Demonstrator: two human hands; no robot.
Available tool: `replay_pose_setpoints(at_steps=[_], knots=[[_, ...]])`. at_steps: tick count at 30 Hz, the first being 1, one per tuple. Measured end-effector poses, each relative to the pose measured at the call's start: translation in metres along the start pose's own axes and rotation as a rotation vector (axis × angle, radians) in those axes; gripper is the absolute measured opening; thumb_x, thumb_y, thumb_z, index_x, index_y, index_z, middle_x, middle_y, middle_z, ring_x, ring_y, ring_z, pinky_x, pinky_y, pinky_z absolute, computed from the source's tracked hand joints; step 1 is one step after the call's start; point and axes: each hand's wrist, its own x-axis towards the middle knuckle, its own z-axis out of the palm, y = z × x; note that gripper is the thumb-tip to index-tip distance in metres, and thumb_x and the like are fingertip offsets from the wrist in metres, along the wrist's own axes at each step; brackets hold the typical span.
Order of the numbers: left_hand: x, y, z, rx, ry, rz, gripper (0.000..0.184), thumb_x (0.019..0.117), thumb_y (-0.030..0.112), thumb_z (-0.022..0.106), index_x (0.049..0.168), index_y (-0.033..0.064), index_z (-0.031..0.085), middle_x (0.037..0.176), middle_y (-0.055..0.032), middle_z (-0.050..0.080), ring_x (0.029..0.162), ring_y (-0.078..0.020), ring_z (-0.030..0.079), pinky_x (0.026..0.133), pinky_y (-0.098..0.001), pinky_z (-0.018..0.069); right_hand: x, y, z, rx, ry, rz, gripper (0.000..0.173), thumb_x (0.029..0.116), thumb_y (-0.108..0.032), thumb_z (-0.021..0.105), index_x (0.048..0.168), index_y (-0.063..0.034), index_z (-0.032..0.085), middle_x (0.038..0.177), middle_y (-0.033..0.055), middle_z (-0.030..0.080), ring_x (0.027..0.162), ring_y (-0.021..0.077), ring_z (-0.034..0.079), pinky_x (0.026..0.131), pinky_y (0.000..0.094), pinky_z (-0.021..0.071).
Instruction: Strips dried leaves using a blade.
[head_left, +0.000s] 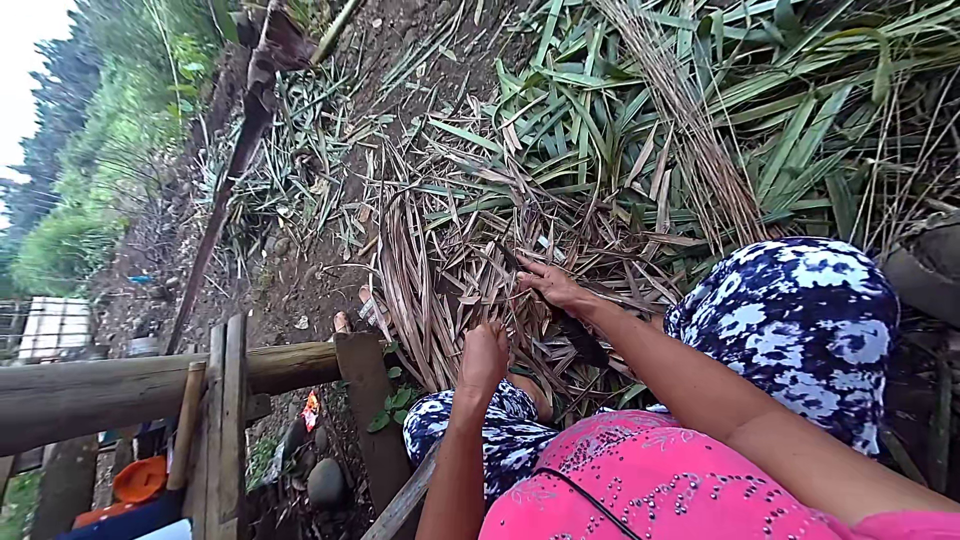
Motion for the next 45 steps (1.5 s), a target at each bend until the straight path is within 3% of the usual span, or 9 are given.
replay_pose_setpoints(at_steps=[5, 14, 18, 22, 29, 32, 36, 39, 45], knots=[[-0.023, 0.004, -0.009, 0.014, -0.023, 0.022, 0.032, 0.1114, 0.017, 0.041, 0.099, -0.001, 0.066, 0.07, -0.0056, 0.062, 0.056, -0.0146, 0.061, 0.062, -0.0328, 0.0549, 0.012, -0.019, -0.008, 0.092, 0.034, -0.019, 0.054, 0.1093, -0.025, 0.05, 0.159, -0.0119, 0.035, 0.091, 0.005, 0.059, 0.06, 0.0056, 0.043, 0.058, 0.0237, 0.0405], [-0.058, -0.001, -0.016, 0.045, -0.006, 0.042, 0.03, 0.1105, 0.016, 0.044, 0.101, 0.0005, 0.068, 0.068, -0.0046, 0.062, 0.054, -0.0134, 0.059, 0.059, -0.0315, 0.0536, 0.024, -0.017, -0.031, 0.105, 0.146, 0.018, 0.052, 0.1097, -0.027, 0.049, 0.159, -0.0144, 0.037, 0.13, 0.0112, 0.062, 0.076, 0.0091, 0.051, 0.069, 0.0273, 0.045], [-0.079, -0.004, -0.026, -0.008, 0.009, 0.036, 0.027, 0.1099, 0.016, 0.046, 0.109, 0.002, 0.07, 0.067, -0.0018, 0.06, 0.05, -0.0096, 0.055, 0.053, -0.0274, 0.0501, 0.03, -0.015, -0.039, 0.176, 0.215, 0.078, 0.051, 0.1093, -0.027, 0.05, 0.159, -0.0192, 0.038, 0.097, 0.0055, 0.059, 0.06, 0.0068, 0.042, 0.053, 0.0237, 0.0376], [-0.092, -0.01, -0.035, -0.032, 0.164, 0.043, 0.027, 0.1092, 0.014, 0.048, 0.116, 0.0006, 0.071, 0.067, -0.0022, 0.062, 0.049, -0.0089, 0.056, 0.051, -0.0267, 0.051, 0.035, -0.013, -0.046, 0.24, 0.313, 0.126, 0.049, 0.1105, -0.032, 0.047, 0.158, -0.022, 0.039, 0.091, 0.0027, 0.056, 0.056, 0.0072, 0.042, 0.049, 0.0233, 0.0369], [-0.014, -0.007, -0.025, 0.283, 0.313, -0.283, 0.032, 0.1099, 0.016, 0.044, 0.13, 0.0004, 0.063, 0.116, -0.0241, 0.071, 0.113, -0.0399, 0.069, 0.098, -0.0555, 0.0528, -0.009, -0.049, 0.006, 0.14, -0.137, -0.003, 0.052, 0.1098, -0.038, 0.046, 0.16, -0.0281, 0.036, 0.072, 0.0, 0.048, 0.049, 0.0076, 0.041, 0.043, 0.0218, 0.0376], [0.01, -0.003, -0.006, 0.325, 0.29, -0.274, 0.032, 0.1095, 0.012, 0.041, 0.132, -0.0016, 0.06, 0.117, -0.0256, 0.07, 0.112, -0.0417, 0.069, 0.094, -0.0566, 0.0542, -0.029, -0.046, 0.037, -0.051, -0.312, 0.039, 0.053, 0.1097, -0.036, 0.048, 0.16, -0.0234, 0.038, 0.09, 0.0048, 0.058, 0.059, 0.008, 0.044, 0.055, 0.0243, 0.0404], [0.015, 0.013, 0.008, 0.324, 0.254, -0.257, 0.031, 0.1076, 0.007, 0.042, 0.131, -0.0042, 0.059, 0.116, -0.0248, 0.07, 0.111, -0.0407, 0.069, 0.093, -0.0555, 0.0543, -0.032, -0.032, 0.047, -0.156, -0.358, 0.051, 0.054, 0.1102, -0.034, 0.047, 0.161, -0.0173, 0.036, 0.144, 0.009, 0.057, 0.093, 0.0099, 0.058, 0.083, 0.029, 0.0476], [0.014, 0.021, 0.015, 0.323, 0.216, -0.242, 0.031, 0.1084, 0.008, 0.041, 0.133, -0.0036, 0.056, 0.116, -0.0251, 0.07, 0.111, -0.0408, 0.069, 0.093, -0.0553, 0.0548, -0.026, -0.025, 0.044, -0.174, -0.295, 0.033, 0.054, 0.11, -0.034, 0.047, 0.161, -0.0179, 0.036, 0.153, 0.0103, 0.051, 0.125, 0.022, 0.059, 0.104, 0.0434, 0.0454], [0.012, 0.029, 0.019, 0.368, 0.182, -0.229, 0.032, 0.1087, 0.008, 0.04, 0.135, -0.0034, 0.055, 0.117, -0.0239, 0.07, 0.112, -0.0396, 0.069, 0.093, -0.0543, 0.0549, -0.019, -0.013, 0.04, -0.228, -0.21, -0.045, 0.054, 0.1098, -0.036, 0.048, 0.16, -0.0168, 0.038, 0.155, 0.009, 0.051, 0.139, 0.0248, 0.052, 0.115, 0.0508, 0.0375]])
